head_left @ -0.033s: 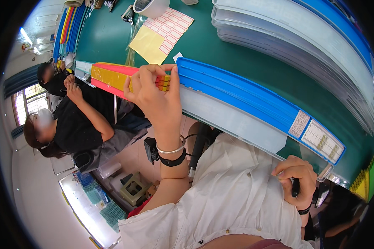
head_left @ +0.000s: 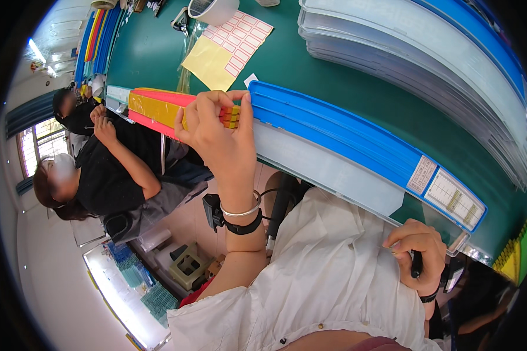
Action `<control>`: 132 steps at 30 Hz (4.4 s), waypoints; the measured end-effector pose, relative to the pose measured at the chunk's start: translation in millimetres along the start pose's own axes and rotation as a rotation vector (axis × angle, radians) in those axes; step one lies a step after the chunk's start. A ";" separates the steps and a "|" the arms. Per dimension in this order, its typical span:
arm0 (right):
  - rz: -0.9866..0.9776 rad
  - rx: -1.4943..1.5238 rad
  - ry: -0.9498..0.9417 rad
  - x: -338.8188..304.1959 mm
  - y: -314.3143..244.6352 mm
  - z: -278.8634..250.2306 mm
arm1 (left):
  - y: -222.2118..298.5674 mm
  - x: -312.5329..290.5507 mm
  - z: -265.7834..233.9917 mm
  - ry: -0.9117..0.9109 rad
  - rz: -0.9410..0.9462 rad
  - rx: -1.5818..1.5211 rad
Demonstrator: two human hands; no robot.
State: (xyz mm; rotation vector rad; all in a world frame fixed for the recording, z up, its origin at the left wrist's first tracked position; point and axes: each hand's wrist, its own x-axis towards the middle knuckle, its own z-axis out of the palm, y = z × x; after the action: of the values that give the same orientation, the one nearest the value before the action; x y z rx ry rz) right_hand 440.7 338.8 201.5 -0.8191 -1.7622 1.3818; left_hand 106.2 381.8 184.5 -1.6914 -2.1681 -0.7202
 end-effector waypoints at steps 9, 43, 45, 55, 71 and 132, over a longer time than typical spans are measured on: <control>-0.005 0.010 -0.002 2.0 3.0 0.9 | 0.5 3.2 -1.7 -0.047 0.031 0.051; 0.088 -0.792 0.590 -11.1 2.4 -111.5 | 209.5 -16.6 9.9 -0.498 0.451 -0.858; 0.070 -0.831 0.588 -13.2 5.4 -122.0 | 216.3 -23.5 11.7 -0.519 0.428 -0.859; -0.155 -0.263 0.293 -41.1 13.1 -166.9 | 221.4 -41.5 35.0 -0.757 0.178 -1.026; 0.101 0.023 0.389 -34.2 37.6 -133.2 | 218.8 -44.4 44.7 -0.789 0.274 -1.098; 0.125 -0.171 0.268 -42.2 35.3 -146.4 | 203.2 -50.3 14.9 -0.853 0.786 -0.433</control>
State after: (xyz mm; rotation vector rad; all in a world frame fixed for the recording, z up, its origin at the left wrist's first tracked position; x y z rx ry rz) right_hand 588.8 384.9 181.7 -1.1673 -1.6563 1.1474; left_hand 316.0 386.1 187.2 -3.2286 -1.4778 -0.2436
